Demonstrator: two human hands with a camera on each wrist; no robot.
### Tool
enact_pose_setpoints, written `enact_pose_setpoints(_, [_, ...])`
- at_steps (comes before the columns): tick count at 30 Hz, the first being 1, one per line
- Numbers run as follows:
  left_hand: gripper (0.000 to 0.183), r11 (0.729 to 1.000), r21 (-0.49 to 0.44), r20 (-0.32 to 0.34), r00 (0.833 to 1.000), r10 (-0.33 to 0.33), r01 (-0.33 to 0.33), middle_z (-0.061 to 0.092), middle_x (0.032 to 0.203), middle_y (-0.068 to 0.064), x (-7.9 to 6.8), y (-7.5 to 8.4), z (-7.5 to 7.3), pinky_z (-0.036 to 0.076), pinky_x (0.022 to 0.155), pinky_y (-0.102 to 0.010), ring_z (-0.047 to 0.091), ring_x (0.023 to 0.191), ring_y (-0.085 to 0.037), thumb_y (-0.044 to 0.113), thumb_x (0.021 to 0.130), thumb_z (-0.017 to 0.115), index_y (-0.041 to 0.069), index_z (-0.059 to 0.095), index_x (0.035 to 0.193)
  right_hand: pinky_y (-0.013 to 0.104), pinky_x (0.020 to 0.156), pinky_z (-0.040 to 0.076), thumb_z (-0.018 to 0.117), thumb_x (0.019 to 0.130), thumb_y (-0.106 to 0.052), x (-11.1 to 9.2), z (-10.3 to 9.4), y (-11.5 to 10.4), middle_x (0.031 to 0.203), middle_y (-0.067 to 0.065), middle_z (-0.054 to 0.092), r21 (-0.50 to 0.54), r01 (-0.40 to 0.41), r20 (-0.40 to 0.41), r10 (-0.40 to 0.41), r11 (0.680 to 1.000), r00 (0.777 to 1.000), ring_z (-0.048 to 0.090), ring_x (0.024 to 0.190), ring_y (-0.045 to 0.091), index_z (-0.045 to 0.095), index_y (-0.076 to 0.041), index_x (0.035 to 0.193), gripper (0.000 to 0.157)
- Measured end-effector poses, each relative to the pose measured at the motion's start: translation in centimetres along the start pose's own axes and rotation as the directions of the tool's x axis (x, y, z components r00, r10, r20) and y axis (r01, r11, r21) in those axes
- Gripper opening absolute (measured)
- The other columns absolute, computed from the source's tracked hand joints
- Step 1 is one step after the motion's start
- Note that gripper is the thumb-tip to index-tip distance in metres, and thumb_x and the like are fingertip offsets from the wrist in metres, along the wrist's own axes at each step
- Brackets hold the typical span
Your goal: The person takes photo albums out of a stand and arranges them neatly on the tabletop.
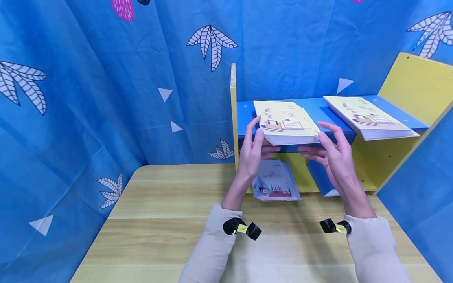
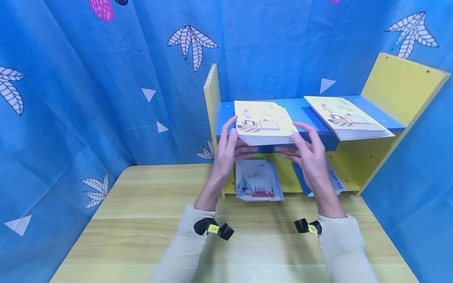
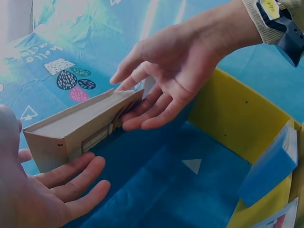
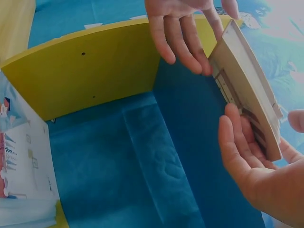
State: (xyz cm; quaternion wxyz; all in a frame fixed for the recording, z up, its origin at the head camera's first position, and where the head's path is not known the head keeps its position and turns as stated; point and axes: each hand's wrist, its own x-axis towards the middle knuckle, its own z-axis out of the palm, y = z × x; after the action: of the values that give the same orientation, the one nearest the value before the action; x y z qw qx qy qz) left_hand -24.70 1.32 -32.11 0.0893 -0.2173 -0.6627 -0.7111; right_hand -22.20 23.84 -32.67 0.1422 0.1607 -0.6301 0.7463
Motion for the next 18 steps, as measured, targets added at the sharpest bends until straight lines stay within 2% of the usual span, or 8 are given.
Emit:
enact_pose_setpoints(7, [0.050, 0.998, -0.060, 0.018, 1.000, -0.017, 0.018, 0.071, 0.105, -0.017, 0.62, 0.15, 0.22, 0.059, 0.082, -0.060, 0.075, 0.090, -0.037, 0.047, 0.110, 0.037, 0.031, 0.033, 0.157, 0.033, 0.079, 0.062, 0.055, 0.107, -0.029, 0.76, 0.42, 0.07, 0.125, 0.013, 0.063, 0.053, -0.017, 0.000, 0.017, 0.998, 1.000, 0.077, 0.091, 0.024, 0.044, -0.009, 0.149, 0.048])
enact_pose_setpoints(12, [0.046, 0.996, -0.082, 0.014, 0.999, -0.030, 0.031, 0.072, 0.105, -0.016, 0.68, 0.19, 0.53, 0.061, 0.080, -0.053, 0.075, 0.090, -0.036, 0.046, 0.110, 0.037, 0.031, 0.036, 0.154, 0.032, 0.080, 0.062, 0.055, 0.107, -0.028, 0.75, 0.54, 0.13, 0.124, 0.013, 0.063, 0.077, -0.015, -0.001, 0.015, 0.997, 1.000, 0.076, 0.091, 0.023, 0.049, -0.007, 0.145, 0.044])
enact_pose_setpoints(18, [0.042, 0.997, -0.077, -0.024, 0.999, -0.035, 0.033, 0.068, 0.108, -0.013, 0.66, 0.11, 0.67, 0.063, 0.079, -0.047, 0.073, 0.088, -0.030, 0.040, 0.110, 0.038, 0.030, 0.040, 0.151, 0.030, 0.084, 0.061, 0.056, 0.107, -0.028, 0.65, 0.71, 0.21, 0.129, 0.013, 0.060, 0.062, -0.021, -0.021, 0.022, 0.998, 1.000, 0.075, 0.097, 0.021, 0.051, -0.007, 0.145, 0.044])
